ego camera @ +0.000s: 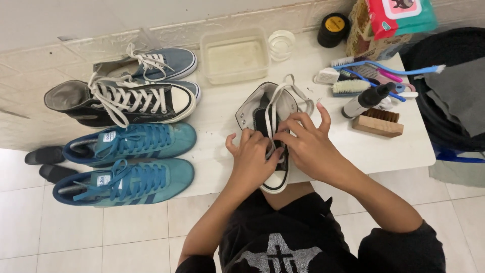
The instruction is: The person threads a white shoelace through the eyelets of a black high-top sneaker on a white table. They pull the lace through each eyelet from the bottom up, adjusting the tension and arranging the lace as they work. Other shoes and cleaning supplies are visible on the table.
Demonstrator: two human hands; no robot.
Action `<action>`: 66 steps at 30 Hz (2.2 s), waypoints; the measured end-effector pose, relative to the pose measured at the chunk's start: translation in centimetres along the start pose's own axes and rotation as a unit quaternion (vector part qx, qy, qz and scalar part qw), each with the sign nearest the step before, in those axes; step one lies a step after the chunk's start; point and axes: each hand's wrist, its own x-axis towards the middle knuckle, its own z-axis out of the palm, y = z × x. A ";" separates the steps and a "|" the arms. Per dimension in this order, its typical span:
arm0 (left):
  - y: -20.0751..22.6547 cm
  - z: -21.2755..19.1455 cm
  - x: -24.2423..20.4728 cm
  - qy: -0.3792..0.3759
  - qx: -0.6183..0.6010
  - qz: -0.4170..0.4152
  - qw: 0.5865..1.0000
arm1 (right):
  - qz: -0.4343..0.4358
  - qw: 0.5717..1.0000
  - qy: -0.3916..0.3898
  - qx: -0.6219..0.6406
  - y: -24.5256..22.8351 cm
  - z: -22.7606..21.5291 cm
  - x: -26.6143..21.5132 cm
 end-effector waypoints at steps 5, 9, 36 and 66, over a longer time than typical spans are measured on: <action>-2.2 2.7 0.6 0.044 0.031 -0.002 0.999 | 0.015 0.999 0.017 0.027 0.4 0.3 -1.1; -3.1 3.6 0.7 0.081 -0.007 -0.004 0.997 | 0.042 0.997 0.063 0.028 0.3 1.1 -1.9; -0.5 0.5 1.0 0.071 -0.386 0.030 0.919 | 0.166 0.898 0.081 0.400 -0.6 2.9 -2.3; 6.7 -14.0 7.4 -0.064 -0.543 0.136 0.826 | -0.069 0.715 0.063 0.693 5.0 -17.6 5.9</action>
